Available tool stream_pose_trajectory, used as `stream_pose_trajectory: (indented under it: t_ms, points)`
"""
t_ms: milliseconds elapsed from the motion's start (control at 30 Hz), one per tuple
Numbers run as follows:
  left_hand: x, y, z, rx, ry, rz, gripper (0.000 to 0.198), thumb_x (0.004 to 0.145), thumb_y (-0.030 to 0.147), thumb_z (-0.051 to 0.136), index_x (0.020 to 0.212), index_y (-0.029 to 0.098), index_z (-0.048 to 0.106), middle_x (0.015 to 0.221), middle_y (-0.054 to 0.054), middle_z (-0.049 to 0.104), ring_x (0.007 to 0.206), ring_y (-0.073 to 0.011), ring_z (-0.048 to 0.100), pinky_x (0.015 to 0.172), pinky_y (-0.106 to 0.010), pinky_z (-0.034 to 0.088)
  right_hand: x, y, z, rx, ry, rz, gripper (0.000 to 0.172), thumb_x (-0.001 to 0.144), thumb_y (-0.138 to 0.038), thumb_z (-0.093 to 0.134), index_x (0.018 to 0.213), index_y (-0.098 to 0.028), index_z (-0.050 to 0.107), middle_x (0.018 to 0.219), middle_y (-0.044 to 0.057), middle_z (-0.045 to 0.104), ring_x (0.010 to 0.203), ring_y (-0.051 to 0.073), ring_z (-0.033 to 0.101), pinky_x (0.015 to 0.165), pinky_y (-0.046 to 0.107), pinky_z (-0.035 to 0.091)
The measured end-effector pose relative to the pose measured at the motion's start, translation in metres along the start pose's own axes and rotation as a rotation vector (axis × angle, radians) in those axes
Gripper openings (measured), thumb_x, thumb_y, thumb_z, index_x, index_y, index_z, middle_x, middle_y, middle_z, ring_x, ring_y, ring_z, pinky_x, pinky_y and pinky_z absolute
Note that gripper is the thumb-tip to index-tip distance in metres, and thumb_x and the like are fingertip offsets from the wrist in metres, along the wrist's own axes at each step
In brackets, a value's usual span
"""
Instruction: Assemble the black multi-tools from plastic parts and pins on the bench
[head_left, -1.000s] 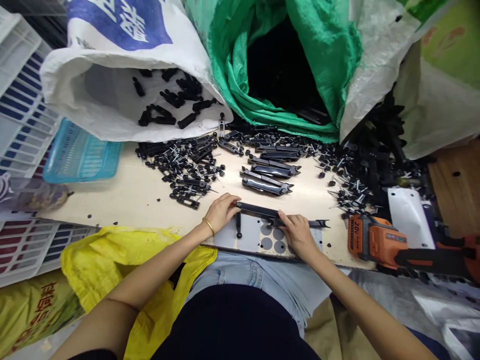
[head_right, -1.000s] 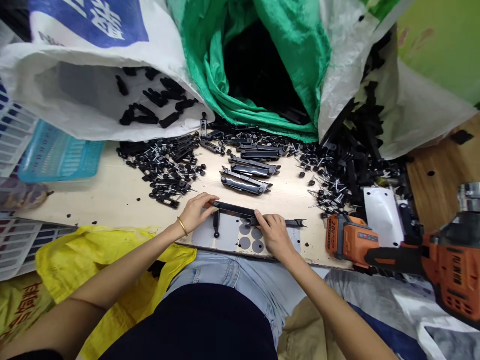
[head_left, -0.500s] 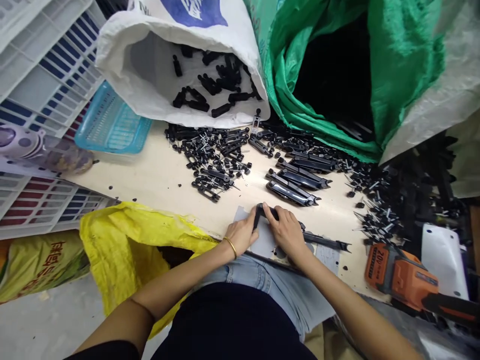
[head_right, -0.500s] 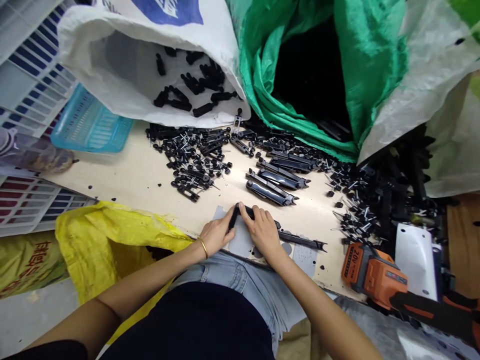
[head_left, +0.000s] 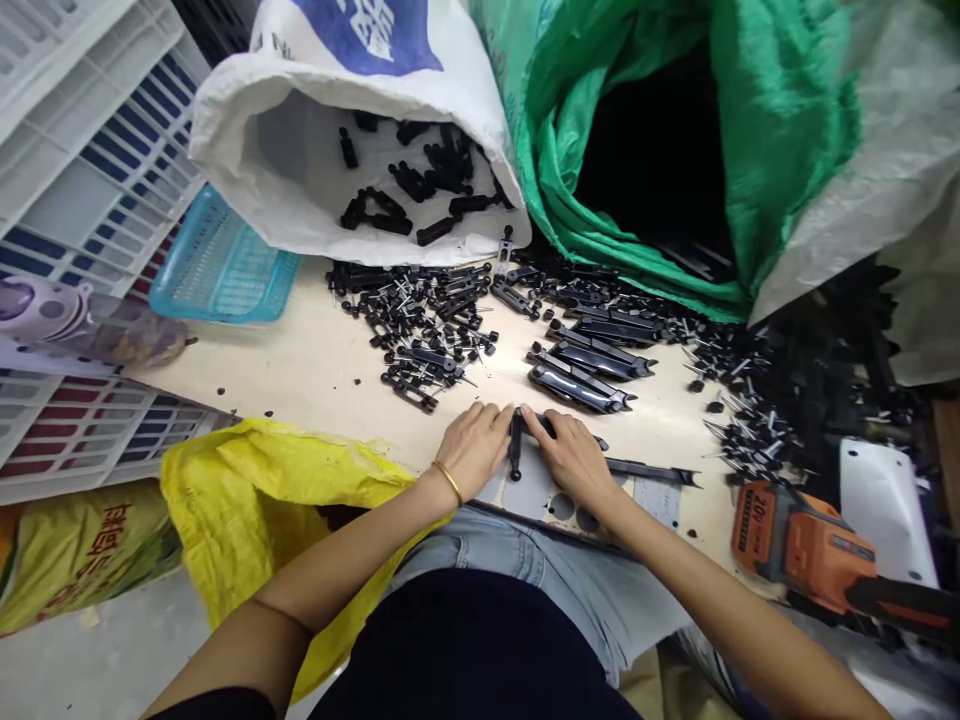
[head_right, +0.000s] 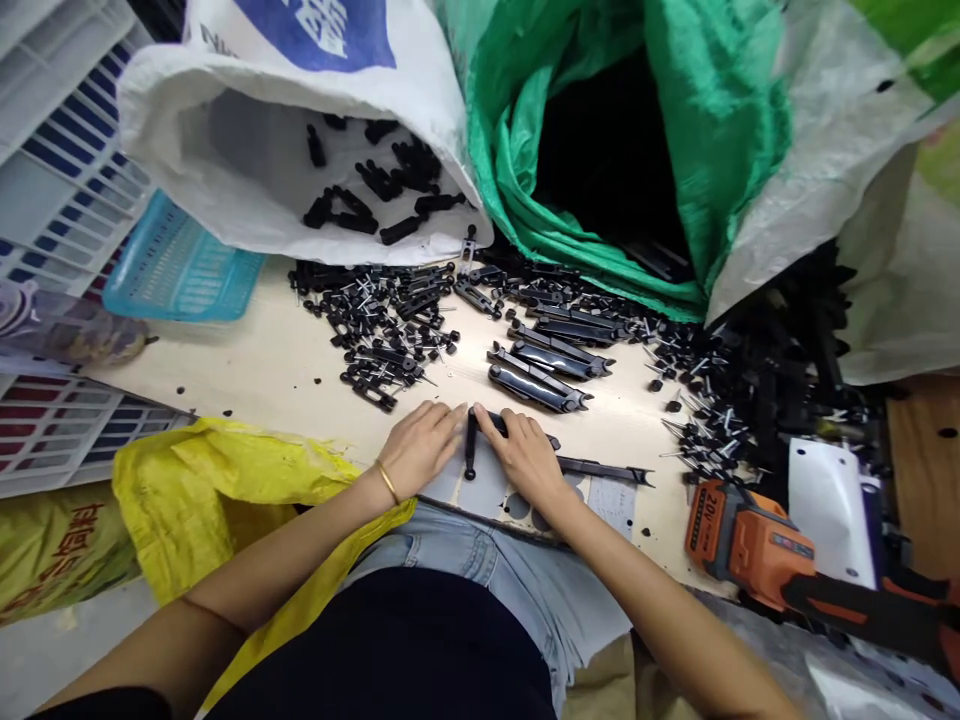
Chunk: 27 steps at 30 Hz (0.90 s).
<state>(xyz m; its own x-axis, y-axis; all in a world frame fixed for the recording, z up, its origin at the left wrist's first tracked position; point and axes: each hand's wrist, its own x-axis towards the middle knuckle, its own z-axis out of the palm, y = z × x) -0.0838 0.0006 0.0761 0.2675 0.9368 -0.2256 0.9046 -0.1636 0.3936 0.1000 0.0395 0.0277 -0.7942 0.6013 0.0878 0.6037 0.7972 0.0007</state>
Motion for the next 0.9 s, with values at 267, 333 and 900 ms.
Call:
stream_pose_trajectory:
  t_ms: [267, 333, 900]
  points:
    - [0.022, -0.020, 0.021, 0.208, -0.112, 0.527, 0.112, 0.060, 0.054, 0.074, 0.142, 0.005, 0.015, 0.145, -0.022, 0.030, 0.135, -0.0338, 0.027, 0.112, -0.044, 0.018, -0.059, 0.024, -0.032, 0.086, 0.034, 0.259, 0.039, 0.086, -0.031, 0.050, 0.121, -0.012, 0.049, 0.109, 0.016, 0.056, 0.099, 0.027, 0.051, 0.085, 0.042, 0.042]
    - [0.028, -0.018, 0.020, 0.295, -0.115, 0.564, 0.119, 0.053, 0.053, 0.079, 0.141, 0.004, 0.015, 0.143, -0.024, 0.032, 0.134, -0.0347, 0.028, 0.113, -0.045, 0.012, -0.080, 0.033, -0.034, 0.121, -0.070, 0.288, 0.029, 0.086, -0.033, 0.053, 0.107, -0.013, 0.055, 0.095, 0.012, 0.059, 0.087, 0.024, 0.054, 0.074, 0.036, 0.045]
    - [0.007, 0.038, -0.019, 0.322, -0.318, 0.496, 0.064, 0.074, 0.030, 0.063, 0.131, 0.016, 0.036, 0.107, -0.011, 0.056, 0.095, -0.0248, 0.057, 0.074, -0.034, 0.049, -0.085, -0.017, -0.084, 0.687, -0.222, 0.301, 0.036, 0.090, -0.049, 0.040, 0.098, -0.017, 0.055, 0.090, 0.008, 0.064, 0.078, 0.018, 0.062, 0.064, 0.027, 0.044]
